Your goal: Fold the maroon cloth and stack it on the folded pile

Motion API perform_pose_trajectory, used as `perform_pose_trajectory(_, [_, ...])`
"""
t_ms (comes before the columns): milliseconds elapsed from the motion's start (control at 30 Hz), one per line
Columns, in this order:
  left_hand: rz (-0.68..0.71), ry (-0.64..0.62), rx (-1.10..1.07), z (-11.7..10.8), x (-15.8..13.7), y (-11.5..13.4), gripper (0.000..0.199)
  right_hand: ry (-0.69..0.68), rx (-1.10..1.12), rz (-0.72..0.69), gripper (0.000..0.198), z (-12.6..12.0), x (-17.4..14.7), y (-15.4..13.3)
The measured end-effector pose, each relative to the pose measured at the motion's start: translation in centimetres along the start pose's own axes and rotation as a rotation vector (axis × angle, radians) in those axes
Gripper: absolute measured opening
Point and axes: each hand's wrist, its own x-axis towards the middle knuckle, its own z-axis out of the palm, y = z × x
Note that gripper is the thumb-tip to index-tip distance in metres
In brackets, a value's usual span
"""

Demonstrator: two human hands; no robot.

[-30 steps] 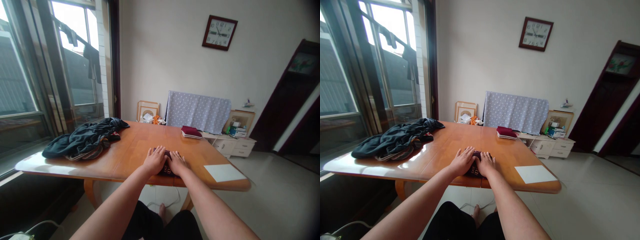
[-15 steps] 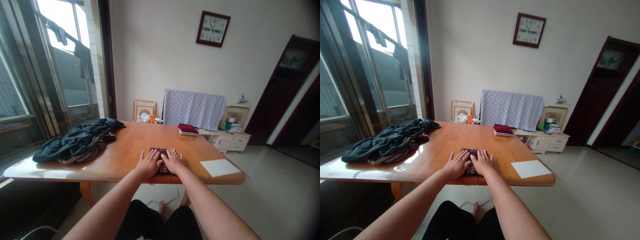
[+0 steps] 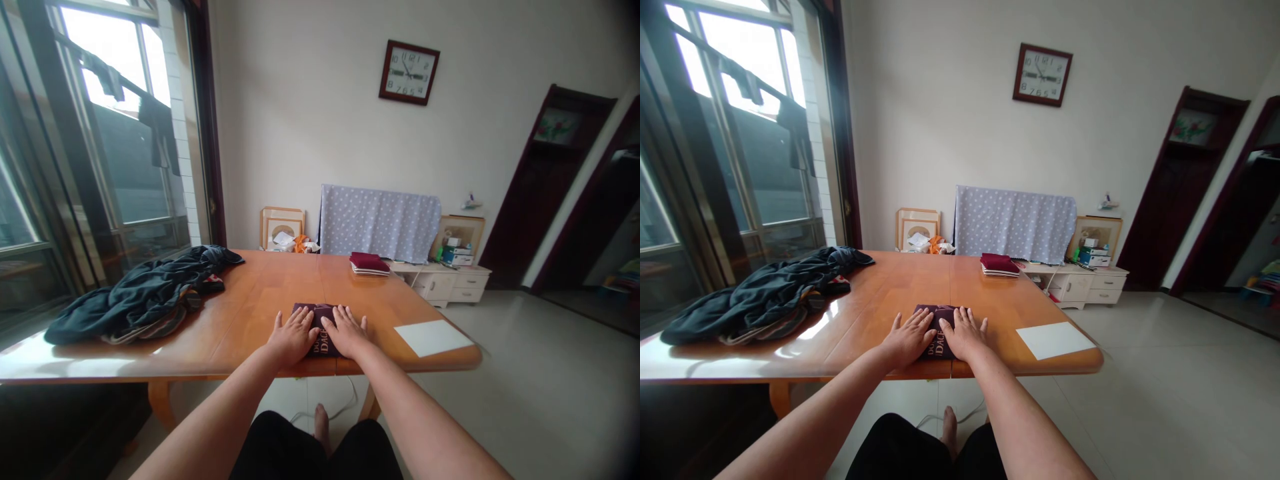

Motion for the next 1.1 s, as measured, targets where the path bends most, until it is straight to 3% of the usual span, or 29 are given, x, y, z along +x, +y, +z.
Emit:
perform_pose_trajectory(200, [-0.001,-0.013,-0.014,-0.8,-0.2,0.2,0.063,0.024,0.090,0.051,0.082,-0.7,-0.1,2.4])
perform_pose_trajectory(400, [0.057,0.012,-0.074,-2.7,0.5,-0.2,0.063,0.209,0.246,0.127,0.073,-3.0,0.3,5.4])
perform_pose_trajectory(533, [0.088,0.105,-0.097,-3.6,2.3,-0.1,0.059,0.247,0.270,0.031,0.069,-3.9,0.9,3.0])
perform_pose_trajectory(700, [0.196,0.090,-0.118,-2.2,3.7,0.0,0.059,0.208,0.137,-0.086,0.068,-2.5,1.2,-0.8])
perform_pose_trajectory(900, [0.244,0.094,-0.067,-0.4,2.6,-0.4,0.061,0.161,0.012,-0.105,0.068,0.4,0.4,-0.6])
perform_pose_trajectory(1100, [0.241,0.109,0.029,-0.1,2.7,0.1,0.059,0.147,-0.024,-0.092,0.067,0.5,0.1,-0.4])
